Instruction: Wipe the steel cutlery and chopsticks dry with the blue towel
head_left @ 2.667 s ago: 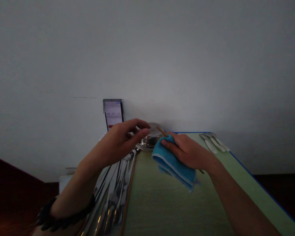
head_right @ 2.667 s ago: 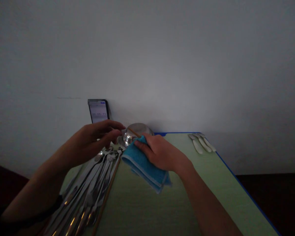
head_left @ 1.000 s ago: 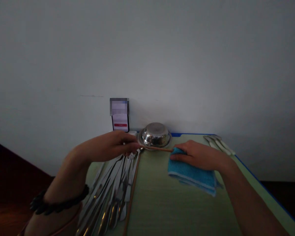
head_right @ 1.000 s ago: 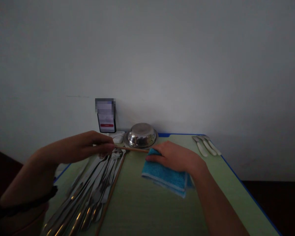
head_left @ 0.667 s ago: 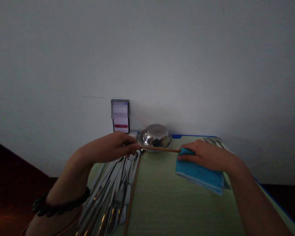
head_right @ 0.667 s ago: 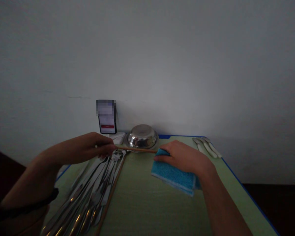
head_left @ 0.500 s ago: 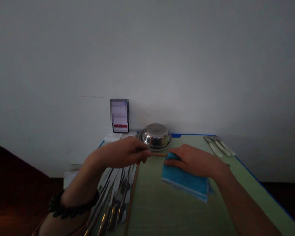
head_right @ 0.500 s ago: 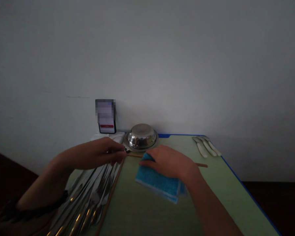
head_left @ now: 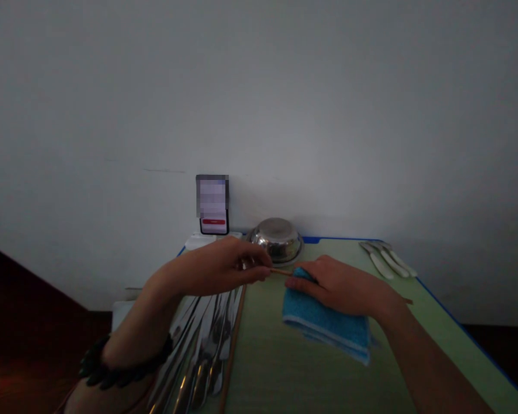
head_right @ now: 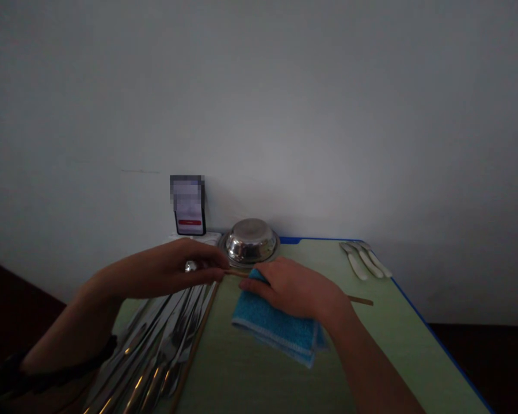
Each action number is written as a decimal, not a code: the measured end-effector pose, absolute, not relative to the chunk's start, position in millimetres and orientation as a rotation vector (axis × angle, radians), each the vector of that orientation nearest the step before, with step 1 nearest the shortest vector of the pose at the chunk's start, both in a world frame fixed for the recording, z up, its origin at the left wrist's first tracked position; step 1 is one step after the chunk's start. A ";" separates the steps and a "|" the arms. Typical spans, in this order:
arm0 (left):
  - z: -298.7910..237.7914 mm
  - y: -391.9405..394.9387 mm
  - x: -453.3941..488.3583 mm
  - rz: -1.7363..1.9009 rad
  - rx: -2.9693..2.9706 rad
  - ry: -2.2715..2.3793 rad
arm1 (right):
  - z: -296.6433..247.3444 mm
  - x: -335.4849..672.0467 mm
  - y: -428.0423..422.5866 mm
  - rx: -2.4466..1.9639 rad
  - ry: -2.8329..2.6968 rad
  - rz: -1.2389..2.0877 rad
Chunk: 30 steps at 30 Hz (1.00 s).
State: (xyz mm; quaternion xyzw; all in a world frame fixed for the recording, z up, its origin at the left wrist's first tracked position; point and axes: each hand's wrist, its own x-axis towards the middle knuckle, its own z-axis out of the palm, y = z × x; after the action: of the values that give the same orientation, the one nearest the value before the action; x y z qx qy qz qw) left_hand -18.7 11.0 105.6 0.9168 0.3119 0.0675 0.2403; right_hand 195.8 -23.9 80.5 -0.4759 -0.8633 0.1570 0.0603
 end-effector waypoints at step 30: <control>98.2 12.3 -5.6 0.068 2.506 0.865 | 77.5 198.5 -23.2 -1.455 -2.642 0.422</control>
State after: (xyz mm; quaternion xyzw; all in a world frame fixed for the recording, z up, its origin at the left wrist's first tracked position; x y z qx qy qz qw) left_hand -5.6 12.3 98.2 0.9168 0.3163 0.0248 0.2425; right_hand 198.5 -23.2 77.5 -0.4772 -0.8665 0.1384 0.0479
